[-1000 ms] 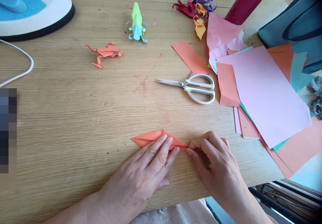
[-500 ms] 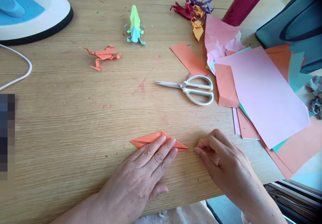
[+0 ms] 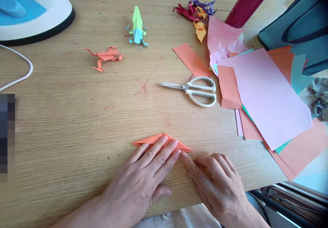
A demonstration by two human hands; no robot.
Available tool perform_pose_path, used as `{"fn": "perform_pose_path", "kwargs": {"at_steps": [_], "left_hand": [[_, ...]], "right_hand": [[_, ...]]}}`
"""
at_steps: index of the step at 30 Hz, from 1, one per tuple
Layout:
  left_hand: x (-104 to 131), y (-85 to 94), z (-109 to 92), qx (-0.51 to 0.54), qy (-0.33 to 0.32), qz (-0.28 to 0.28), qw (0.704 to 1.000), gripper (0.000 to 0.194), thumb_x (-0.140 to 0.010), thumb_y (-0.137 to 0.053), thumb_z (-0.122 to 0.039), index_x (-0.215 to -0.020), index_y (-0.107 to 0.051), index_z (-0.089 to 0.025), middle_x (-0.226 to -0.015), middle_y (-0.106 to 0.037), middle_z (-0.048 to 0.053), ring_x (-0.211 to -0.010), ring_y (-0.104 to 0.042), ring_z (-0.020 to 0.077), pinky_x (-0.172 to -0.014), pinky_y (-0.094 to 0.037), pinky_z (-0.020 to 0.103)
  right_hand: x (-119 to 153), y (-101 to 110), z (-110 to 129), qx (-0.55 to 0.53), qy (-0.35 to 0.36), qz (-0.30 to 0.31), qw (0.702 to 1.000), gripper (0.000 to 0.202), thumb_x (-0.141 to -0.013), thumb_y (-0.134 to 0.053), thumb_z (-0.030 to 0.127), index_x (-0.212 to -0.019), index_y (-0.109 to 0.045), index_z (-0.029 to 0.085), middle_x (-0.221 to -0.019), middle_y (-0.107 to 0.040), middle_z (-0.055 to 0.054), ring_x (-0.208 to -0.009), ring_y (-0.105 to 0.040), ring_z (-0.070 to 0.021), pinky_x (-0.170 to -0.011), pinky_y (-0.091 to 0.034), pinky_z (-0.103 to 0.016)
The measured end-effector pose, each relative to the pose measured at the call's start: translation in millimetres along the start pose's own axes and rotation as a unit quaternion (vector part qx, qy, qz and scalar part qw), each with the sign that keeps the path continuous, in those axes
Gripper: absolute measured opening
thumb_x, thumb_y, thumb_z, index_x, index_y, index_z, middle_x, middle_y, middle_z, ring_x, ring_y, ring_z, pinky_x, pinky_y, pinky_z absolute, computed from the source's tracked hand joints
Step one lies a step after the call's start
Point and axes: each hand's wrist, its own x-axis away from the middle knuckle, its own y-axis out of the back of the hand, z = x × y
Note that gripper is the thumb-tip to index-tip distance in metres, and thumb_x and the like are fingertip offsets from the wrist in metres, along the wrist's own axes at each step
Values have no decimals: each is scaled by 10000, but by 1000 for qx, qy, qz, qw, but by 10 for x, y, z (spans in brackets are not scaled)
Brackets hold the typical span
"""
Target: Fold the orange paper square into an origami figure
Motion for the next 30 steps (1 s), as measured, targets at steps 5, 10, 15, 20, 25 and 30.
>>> {"fn": "perform_pose_path", "kwargs": {"at_steps": [5,10,15,20,25,30], "left_hand": [[16,-1,-34,-15,16,7,1000,644,-977,-417,-594,-1503,-404,-224,-1605,-346,1,-1501,-204,241,-1173,-174,409],[37,-14,-48,-15,13,7,1000,603,-1009,-345,-560,-1501,-404,-217,-1610,-335,12,-1516,-142,230,-1204,-56,463],[42,-20,-61,-24,20,-5,999,576,-1017,-326,-533,-1490,-432,-222,-1597,-361,7,-1537,-63,224,-1223,8,470],[29,6,-59,-31,16,-15,999,580,-1005,-350,-531,-1471,-465,-204,-1581,-391,15,-1545,23,212,-1234,49,452],[18,14,-57,-30,15,-9,999,618,-1000,-341,-569,-1485,-442,-198,-1594,-364,15,-1542,-19,216,-1233,83,466],[27,15,-43,-40,10,-8,999,599,-1002,-324,-572,-1482,-447,-236,-1583,-386,-8,-1539,-53,224,-1235,24,480]], "right_hand": [[15,-20,7,0,-8,4,1000,478,-949,-448,114,-1425,-495,103,-1006,-579,-107,-827,-468,-224,-759,-412,-375],[9,-20,22,6,-29,33,999,507,-944,-448,128,-1452,-459,134,-1020,-593,-108,-831,-479,-234,-765,-422,-392],[7,-18,19,16,-16,21,1000,492,-938,-459,128,-1429,-470,87,-996,-592,-115,-816,-467,-234,-749,-414,-392],[3,-19,20,14,-16,23,1000,464,-936,-472,112,-1395,-493,54,-995,-586,-116,-835,-454,-233,-749,-399,-385],[-2,-18,27,15,-20,15,1000,444,-944,-465,117,-1380,-508,52,-989,-588,-111,-823,-449,-224,-742,-396,-378],[21,-20,25,21,-22,17,999,468,-931,-484,123,-1394,-497,57,-983,-588,-111,-807,-466,-219,-726,-405,-378]]}}
